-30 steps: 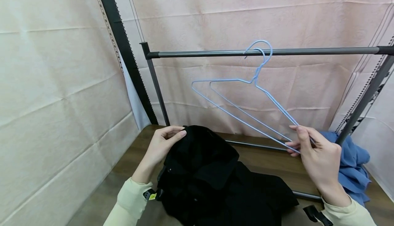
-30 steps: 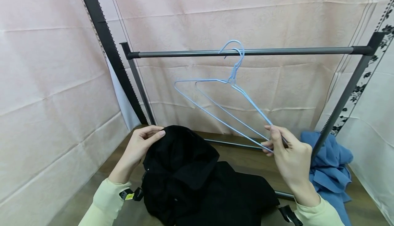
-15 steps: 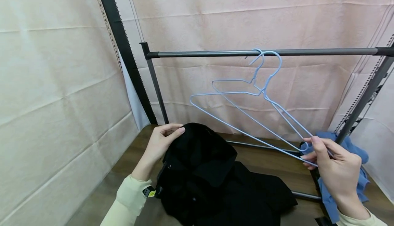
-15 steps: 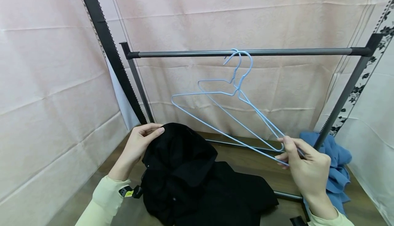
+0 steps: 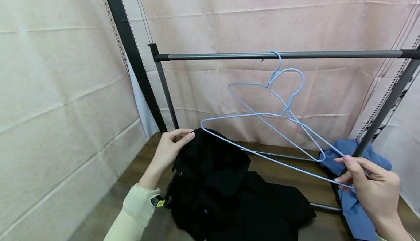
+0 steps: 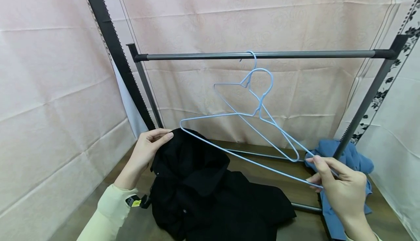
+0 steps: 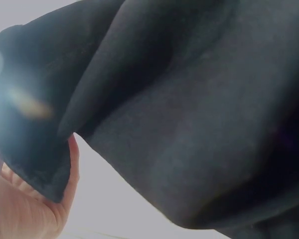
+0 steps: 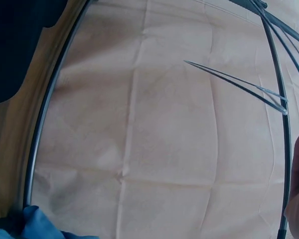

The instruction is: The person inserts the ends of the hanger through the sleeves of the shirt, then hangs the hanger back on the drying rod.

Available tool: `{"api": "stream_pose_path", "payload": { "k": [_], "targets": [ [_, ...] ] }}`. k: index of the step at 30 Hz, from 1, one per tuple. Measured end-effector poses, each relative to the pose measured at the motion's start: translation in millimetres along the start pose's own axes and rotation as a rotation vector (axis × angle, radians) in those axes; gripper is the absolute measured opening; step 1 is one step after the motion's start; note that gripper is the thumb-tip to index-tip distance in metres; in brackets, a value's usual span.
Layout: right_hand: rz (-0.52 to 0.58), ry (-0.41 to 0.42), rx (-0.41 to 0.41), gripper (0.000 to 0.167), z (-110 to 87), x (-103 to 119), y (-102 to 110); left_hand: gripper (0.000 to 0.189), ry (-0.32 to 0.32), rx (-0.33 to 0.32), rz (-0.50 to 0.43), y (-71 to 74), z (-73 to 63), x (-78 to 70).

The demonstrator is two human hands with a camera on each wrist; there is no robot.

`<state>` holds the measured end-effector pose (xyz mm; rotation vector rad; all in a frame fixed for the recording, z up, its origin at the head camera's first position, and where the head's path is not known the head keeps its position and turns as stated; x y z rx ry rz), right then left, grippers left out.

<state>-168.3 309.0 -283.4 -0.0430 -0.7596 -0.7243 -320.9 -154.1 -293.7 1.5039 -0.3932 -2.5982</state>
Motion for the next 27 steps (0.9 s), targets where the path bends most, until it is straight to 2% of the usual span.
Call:
{"api": "stream_pose_path", "payload": {
  "k": [7,15,22,27],
  "targets": [
    [0.017,0.037,0.019,0.015,-6.3,-12.1,4.9,0.025,0.017,-0.007,0.011,1.7,3.3,-0.3],
    [0.009,0.058,0.029,0.021,-11.5,-17.9,8.7,0.027,0.014,0.002,0.003,0.2,4.6,-5.2],
    [-0.034,0.015,0.021,0.029,-16.3,-21.4,13.0,0.026,0.014,0.000,-0.001,-0.8,5.5,-7.4],
    [-0.023,0.023,0.047,0.024,-18.6,-23.8,12.0,0.025,0.003,0.001,0.002,-2.0,7.0,-8.0]
  ]
}}
Point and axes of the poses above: each hand's wrist, its own z-axis towards the middle knuckle, its own y-axis out of the back of the hand, x = y × z, the point moved 7 cm from there along z, towards the middle knuckle, and after that the axes turned 2 degrees about z, right-handed, at the moved point
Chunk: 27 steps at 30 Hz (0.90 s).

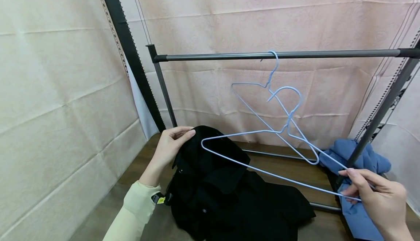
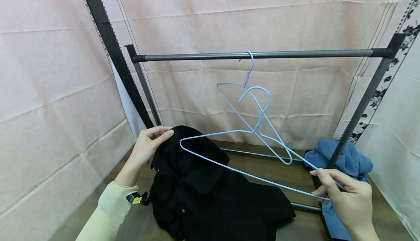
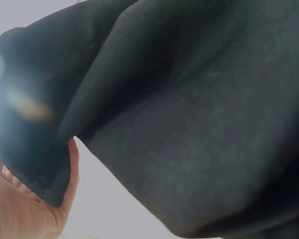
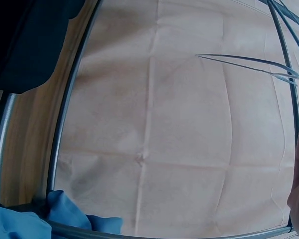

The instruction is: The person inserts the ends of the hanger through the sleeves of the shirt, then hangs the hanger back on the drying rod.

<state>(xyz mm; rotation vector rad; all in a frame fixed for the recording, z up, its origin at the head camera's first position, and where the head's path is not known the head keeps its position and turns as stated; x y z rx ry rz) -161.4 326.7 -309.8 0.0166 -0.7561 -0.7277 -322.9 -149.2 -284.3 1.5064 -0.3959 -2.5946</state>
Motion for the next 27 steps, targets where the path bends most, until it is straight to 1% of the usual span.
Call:
{"api": "stream_pose_path", "payload": {
  "k": [4,8,11,14,16,18,22,27],
  "targets": [
    [0.001,0.001,0.031,0.018,-3.2,-1.4,-6.4,0.026,0.004,0.004,-0.002,-2.2,0.3,-0.9],
    [0.016,-0.007,0.040,0.015,-6.2,-3.1,-15.0,0.028,0.012,-0.001,-0.002,-5.6,0.5,-2.5],
    [0.052,0.027,0.038,0.015,-8.2,-0.7,-22.4,0.027,0.011,0.002,-0.009,-10.6,-0.1,-5.4],
    [0.090,0.103,0.040,0.017,-11.0,5.7,-31.0,0.026,0.002,0.014,-0.024,-18.7,-1.1,-10.5],
    [0.084,0.142,0.047,0.018,-13.6,10.2,-37.1,0.025,-0.010,0.023,-0.043,-25.1,-1.8,-14.9],
    [0.082,0.159,0.050,0.018,-15.9,13.3,-42.7,0.024,-0.026,0.029,-0.065,-31.9,-2.6,-20.1],
    [0.067,0.161,0.048,0.019,-19.9,15.4,-53.6,0.022,-0.056,0.032,-0.107,-44.9,-4.7,-29.5],
    [0.089,0.216,0.023,0.020,-23.5,17.4,-66.8,0.021,-0.069,0.022,-0.132,-60.5,-8.5,-39.7]
  ]
}}
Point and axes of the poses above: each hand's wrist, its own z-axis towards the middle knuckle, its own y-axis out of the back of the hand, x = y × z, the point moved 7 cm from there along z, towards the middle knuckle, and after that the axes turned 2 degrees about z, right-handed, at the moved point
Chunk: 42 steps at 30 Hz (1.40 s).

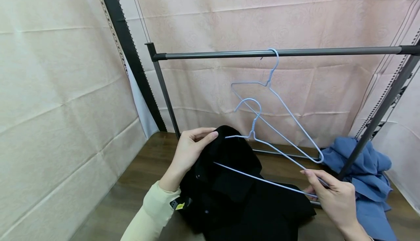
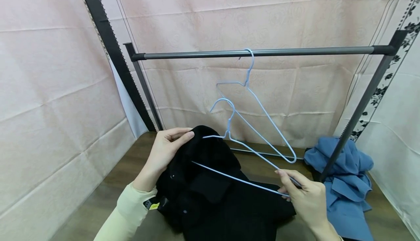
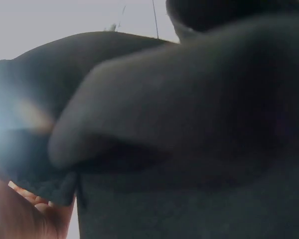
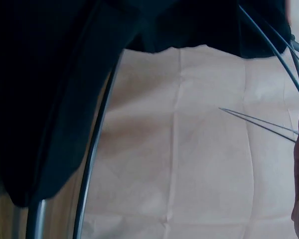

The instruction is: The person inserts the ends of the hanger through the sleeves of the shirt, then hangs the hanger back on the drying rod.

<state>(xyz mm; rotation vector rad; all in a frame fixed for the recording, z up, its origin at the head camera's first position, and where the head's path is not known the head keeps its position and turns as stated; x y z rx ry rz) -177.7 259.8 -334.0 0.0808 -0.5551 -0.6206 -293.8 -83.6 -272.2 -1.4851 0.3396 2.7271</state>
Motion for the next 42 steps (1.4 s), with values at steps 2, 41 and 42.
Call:
{"api": "stream_pose_path", "payload": {
  "k": [2,41,42],
  "targets": [
    [0.008,0.008,-0.004,0.020,-0.9,0.5,-6.0,0.021,-0.004,-0.005,-0.006,-6.4,-1.1,-4.5],
    [0.200,-0.054,-0.195,0.022,-2.1,-0.8,-28.4,0.013,-0.450,-0.324,0.133,50.1,-7.4,-57.3],
    [0.199,-0.053,-0.198,0.022,-1.8,-1.7,-27.5,0.014,-0.427,-0.351,0.162,58.9,-3.4,-54.0]
  ]
}}
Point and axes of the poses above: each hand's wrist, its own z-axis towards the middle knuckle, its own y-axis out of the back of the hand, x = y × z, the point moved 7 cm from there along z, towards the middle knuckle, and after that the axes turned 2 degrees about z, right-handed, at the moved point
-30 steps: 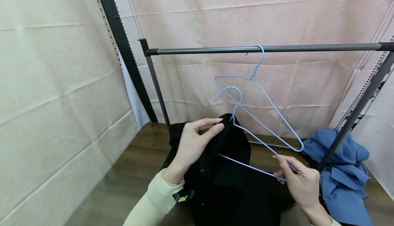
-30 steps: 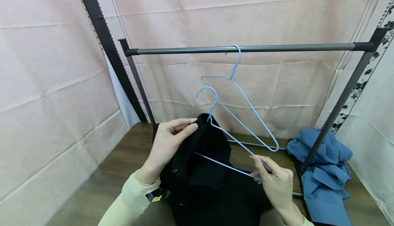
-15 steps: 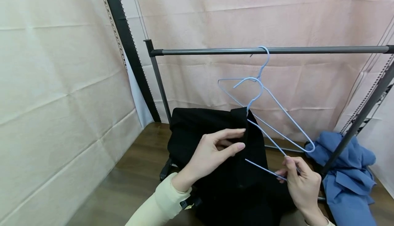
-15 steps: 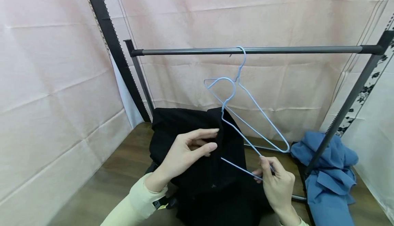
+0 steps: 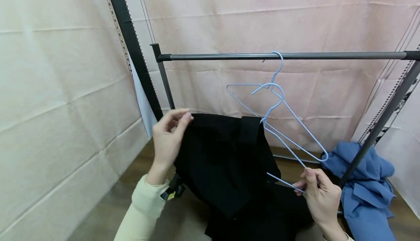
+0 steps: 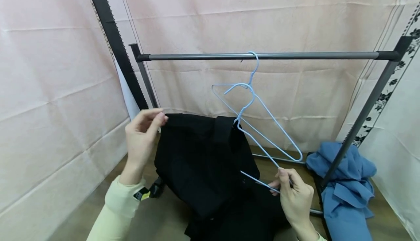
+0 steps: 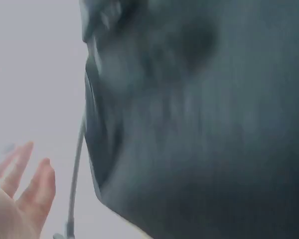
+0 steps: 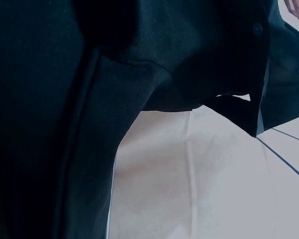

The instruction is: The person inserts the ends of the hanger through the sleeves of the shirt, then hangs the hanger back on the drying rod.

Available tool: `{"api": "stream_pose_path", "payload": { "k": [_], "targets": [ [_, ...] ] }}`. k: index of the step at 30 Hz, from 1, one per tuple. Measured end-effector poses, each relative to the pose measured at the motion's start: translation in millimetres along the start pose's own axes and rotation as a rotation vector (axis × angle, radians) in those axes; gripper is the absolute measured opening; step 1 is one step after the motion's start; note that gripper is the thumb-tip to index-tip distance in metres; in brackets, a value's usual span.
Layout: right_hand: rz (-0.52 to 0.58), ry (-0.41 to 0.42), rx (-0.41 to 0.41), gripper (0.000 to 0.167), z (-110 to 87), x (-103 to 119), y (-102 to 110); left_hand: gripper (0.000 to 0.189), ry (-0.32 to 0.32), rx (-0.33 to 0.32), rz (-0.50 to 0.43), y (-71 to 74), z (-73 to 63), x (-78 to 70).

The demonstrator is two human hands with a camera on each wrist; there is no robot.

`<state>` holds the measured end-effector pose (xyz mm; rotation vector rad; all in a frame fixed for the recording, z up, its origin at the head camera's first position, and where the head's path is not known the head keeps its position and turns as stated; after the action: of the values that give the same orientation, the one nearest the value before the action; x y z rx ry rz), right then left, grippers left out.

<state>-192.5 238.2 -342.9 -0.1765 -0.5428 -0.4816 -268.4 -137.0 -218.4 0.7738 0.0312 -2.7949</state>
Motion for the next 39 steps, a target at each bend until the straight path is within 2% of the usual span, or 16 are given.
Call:
{"api": "stream_pose_path", "payload": {
  "k": [1,3,8,10,13,17,20,26,29,32,39],
  "targets": [
    [0.004,0.000,-0.003,0.022,-0.1,-0.8,0.8,0.016,0.025,0.000,0.043,4.8,3.6,7.6],
    [0.016,0.002,-0.007,0.021,-0.5,-1.9,2.4,0.021,0.081,0.044,0.123,8.3,8.5,24.8],
    [0.056,0.007,-0.006,0.020,-1.7,-3.1,5.6,0.034,0.210,0.280,0.231,-6.8,6.6,62.3],
    [0.063,0.006,-0.006,0.020,-1.8,-2.9,6.7,0.038,0.232,0.344,0.246,-13.4,3.4,70.7],
    [0.049,0.004,-0.003,0.021,-1.6,-1.4,7.8,0.036,0.226,0.372,0.244,-17.9,0.4,75.9],
    [0.022,0.016,0.006,0.021,-0.7,4.0,8.2,0.029,0.181,0.380,0.217,-19.2,-1.6,76.3],
    [0.007,0.028,0.022,0.021,-0.1,8.2,7.0,0.024,0.118,0.379,0.211,-20.0,-3.1,72.8],
    [0.026,0.043,0.064,0.021,-0.3,6.3,3.2,0.017,-0.115,0.393,0.255,-28.8,-5.5,49.1],
    [0.025,0.055,0.071,0.021,-0.7,4.7,2.6,0.024,-0.190,0.432,0.244,-37.1,-8.5,36.5],
    [0.014,0.064,0.079,0.021,-0.8,5.3,1.3,0.030,-0.195,0.469,0.204,-45.7,-11.7,29.5],
    [-0.013,0.093,0.096,0.020,-0.7,5.1,-1.8,0.025,-0.100,0.493,0.124,-62.7,-15.0,17.8]
  ]
}}
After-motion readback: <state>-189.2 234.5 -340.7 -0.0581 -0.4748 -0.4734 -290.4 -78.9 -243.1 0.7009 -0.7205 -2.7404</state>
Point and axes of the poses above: each hand's wrist, its own z-axis towards the middle knuckle, its own y-axis out of the back of the hand, x = y × z, the point moved 7 cm from there along z, towards the middle knuckle, and after that the axes turned 2 degrees about z, right-handed, at the moved point
